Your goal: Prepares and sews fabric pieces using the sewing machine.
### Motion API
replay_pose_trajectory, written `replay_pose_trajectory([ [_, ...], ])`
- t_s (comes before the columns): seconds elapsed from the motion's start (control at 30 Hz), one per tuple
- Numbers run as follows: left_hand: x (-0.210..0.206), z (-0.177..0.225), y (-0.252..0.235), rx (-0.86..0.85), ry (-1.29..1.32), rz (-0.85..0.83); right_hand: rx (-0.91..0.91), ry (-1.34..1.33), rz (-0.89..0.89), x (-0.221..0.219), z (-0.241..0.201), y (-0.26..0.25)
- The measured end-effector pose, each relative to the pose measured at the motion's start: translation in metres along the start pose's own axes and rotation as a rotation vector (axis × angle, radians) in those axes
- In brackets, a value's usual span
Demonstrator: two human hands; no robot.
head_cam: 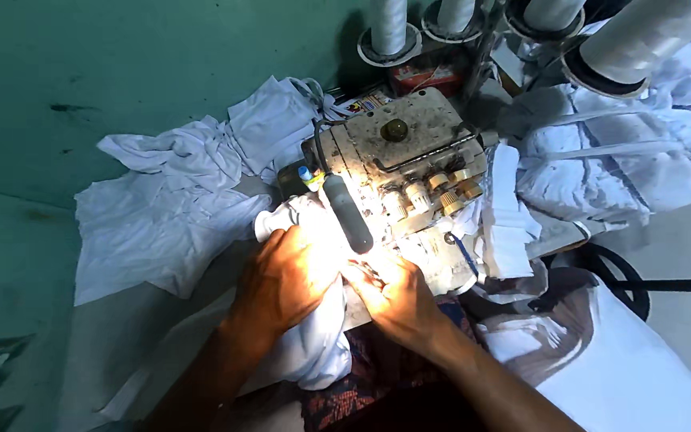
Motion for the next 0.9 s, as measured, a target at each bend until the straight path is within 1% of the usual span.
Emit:
replay_pose_trajectory([
  [0.1, -0.003, -0.015, 0.016, 0.195, 0.019, 0.097, 0.026, 0.082, -0.053, 0.008, -0.007, 0.000],
  [0.2, 0.007, -0.016, 0.035, 0.295, 0.007, 0.261, 0.085, 0.304, 0.012, 0.019, -0.009, -0.006],
  [0.27, 0.017, -0.013, 0.045, 0.303, -0.004, 0.356, 0.140, 0.494, 0.050, 0.021, -0.012, -0.012],
  [0.33, 0.026, -0.008, 0.054, 0.276, -0.010, 0.425, 0.208, 0.621, 0.035, 0.015, -0.017, -0.019],
  [0.47, 0.038, 0.010, 0.060, 0.184, -0.037, 0.461, 0.311, 0.601, 0.028, -0.001, -0.024, -0.026],
  [0.57, 0.045, 0.014, 0.058, 0.174, -0.007, 0.410, 0.409, 0.592, 0.035, -0.003, -0.032, -0.023],
  [0.6, 0.050, 0.010, 0.059, 0.199, 0.049, 0.371, 0.395, 0.579, 0.040, 0.001, -0.033, -0.021],
  [0.63, 0.058, 0.004, 0.059, 0.231, 0.125, 0.336, 0.343, 0.555, 0.039, 0.008, -0.032, -0.020],
  [0.73, 0.100, -0.021, 0.061, 0.264, 0.359, 0.299, 0.119, 0.452, 0.004, 0.030, -0.017, -0.011],
  [0.83, 0.138, -0.045, 0.062, 0.200, 0.407, 0.241, 0.009, 0.327, -0.017, 0.045, 0.000, 0.006],
  [0.9, 0.151, -0.056, 0.063, 0.180, 0.397, 0.173, -0.013, 0.235, -0.045, 0.048, 0.008, 0.016],
])
Point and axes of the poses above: each hand's wrist, its own y-axis away from the middle knuckle, its own x-axis out of the back of the hand, z = x × y, the point moved 9 cm from there along -y, towards the middle knuckle, and after that the axes turned 13 degrees about z, right-handed, at the moved point
